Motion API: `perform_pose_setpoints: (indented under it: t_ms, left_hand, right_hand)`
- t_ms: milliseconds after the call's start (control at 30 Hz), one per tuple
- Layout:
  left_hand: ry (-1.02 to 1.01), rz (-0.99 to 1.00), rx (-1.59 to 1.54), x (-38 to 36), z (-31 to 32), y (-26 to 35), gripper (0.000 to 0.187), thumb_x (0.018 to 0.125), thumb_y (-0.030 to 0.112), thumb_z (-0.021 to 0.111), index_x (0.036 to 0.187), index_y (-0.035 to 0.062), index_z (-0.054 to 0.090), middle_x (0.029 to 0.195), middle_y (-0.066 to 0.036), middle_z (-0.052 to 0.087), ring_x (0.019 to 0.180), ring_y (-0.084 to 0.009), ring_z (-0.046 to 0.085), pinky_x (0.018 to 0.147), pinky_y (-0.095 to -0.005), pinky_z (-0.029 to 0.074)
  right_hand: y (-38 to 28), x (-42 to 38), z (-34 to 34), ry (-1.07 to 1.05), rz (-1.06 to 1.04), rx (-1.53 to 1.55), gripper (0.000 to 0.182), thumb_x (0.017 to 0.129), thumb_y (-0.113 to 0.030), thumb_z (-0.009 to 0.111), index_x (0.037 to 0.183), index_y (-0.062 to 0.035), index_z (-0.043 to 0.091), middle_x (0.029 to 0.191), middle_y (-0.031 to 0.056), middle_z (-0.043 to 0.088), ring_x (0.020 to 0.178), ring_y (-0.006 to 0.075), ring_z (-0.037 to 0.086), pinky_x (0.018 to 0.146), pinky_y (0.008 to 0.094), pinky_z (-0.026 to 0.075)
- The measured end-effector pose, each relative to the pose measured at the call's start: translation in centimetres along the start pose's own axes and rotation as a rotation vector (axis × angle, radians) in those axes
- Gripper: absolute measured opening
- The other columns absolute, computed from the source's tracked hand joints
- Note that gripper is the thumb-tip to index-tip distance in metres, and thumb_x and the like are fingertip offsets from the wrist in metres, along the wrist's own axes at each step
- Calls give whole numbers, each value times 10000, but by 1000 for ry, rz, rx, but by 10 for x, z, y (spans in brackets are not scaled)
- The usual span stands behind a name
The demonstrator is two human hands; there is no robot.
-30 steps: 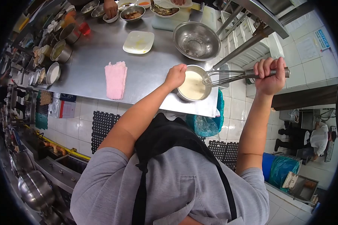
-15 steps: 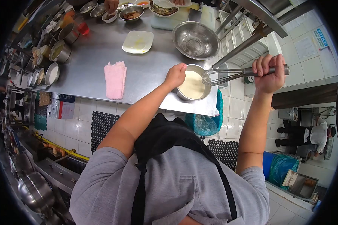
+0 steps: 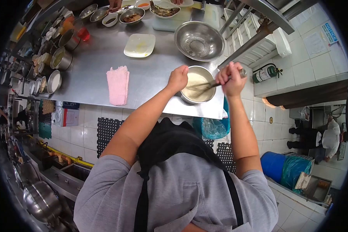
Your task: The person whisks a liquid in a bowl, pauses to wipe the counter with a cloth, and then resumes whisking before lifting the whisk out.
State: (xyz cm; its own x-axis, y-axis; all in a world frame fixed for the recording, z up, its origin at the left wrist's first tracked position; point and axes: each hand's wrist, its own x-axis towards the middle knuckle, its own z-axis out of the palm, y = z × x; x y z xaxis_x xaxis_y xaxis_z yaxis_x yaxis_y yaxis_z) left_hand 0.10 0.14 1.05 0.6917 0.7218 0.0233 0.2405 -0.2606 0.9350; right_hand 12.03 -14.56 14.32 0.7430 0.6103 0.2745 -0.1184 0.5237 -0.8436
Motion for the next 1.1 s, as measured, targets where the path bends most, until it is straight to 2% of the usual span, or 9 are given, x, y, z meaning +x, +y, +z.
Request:
perform_pose_setpoints:
  t_ms: [200,300,400,467,567,633,800,900,1100]
  left_hand:
    - [26,93,5,-1,10,-3,270,979,226,464,1051,28,634,944,-235,663,908,-429,629,793,-470,495]
    - [19,68,-14,-1,7,-4,276,980,228,459,1048,25,634,934,-237,663,908,-432,626,788,-472,493]
    - [-6,138,48,-4,11,-3,281,996,219,458,1071,9,629,908,-207,678,841,-324,665,777,-378,497]
    - [-10,102,-19,-3,13,1,280,980,231,454,1031,20,631,919,-242,660,899,-440,623,774,-479,489]
    - [-41,96,27,0,9,-4,285,981,240,453,1015,19,629,914,-246,656,896,-444,621,771,-480,490]
    - [-19,126,37,-2,11,-5,290,983,244,448,1010,19,629,910,-248,655,894,-445,620,771,-480,490]
    - [-41,72,23,-1,10,1,301,985,256,445,1009,21,632,903,-252,653,890,-445,622,774,-480,488]
    - [-4,83,43,-4,13,3,299,982,254,451,1018,23,636,902,-249,654,879,-441,624,773,-478,488]
    - [-12,104,37,-6,12,3,290,982,245,452,1028,28,639,907,-245,656,866,-433,626,773,-477,486]
  right_hand:
    - [9,5,-5,197,-236,-61,328,963,-135,555,688,-60,394,505,42,387,397,144,373,389,322,354]
    - [-5,3,-12,-137,122,67,326,976,-148,549,697,-66,402,510,47,411,405,137,385,392,319,362]
    - [-13,18,-13,59,-112,-173,323,965,-148,568,696,-69,407,511,41,418,407,139,400,391,329,369]
    - [10,8,-5,117,-181,-25,316,965,-153,576,702,-76,418,512,40,428,413,138,422,384,316,362]
    - [2,6,-13,-143,67,149,317,968,-156,564,700,-75,415,507,44,413,414,143,421,394,323,371]
    - [-17,13,-14,19,41,-196,325,970,-163,551,696,-65,406,503,52,391,408,151,401,412,343,384]
    - [-3,3,-13,-63,104,77,320,975,-194,529,702,-91,397,500,35,356,387,143,349,398,330,370]
    - [-9,13,-15,190,-128,-140,340,959,-197,551,675,-106,388,496,25,338,376,148,342,387,328,352]
    - [-1,21,-26,210,38,22,331,958,-213,559,683,-106,409,488,29,360,364,143,359,359,323,340]
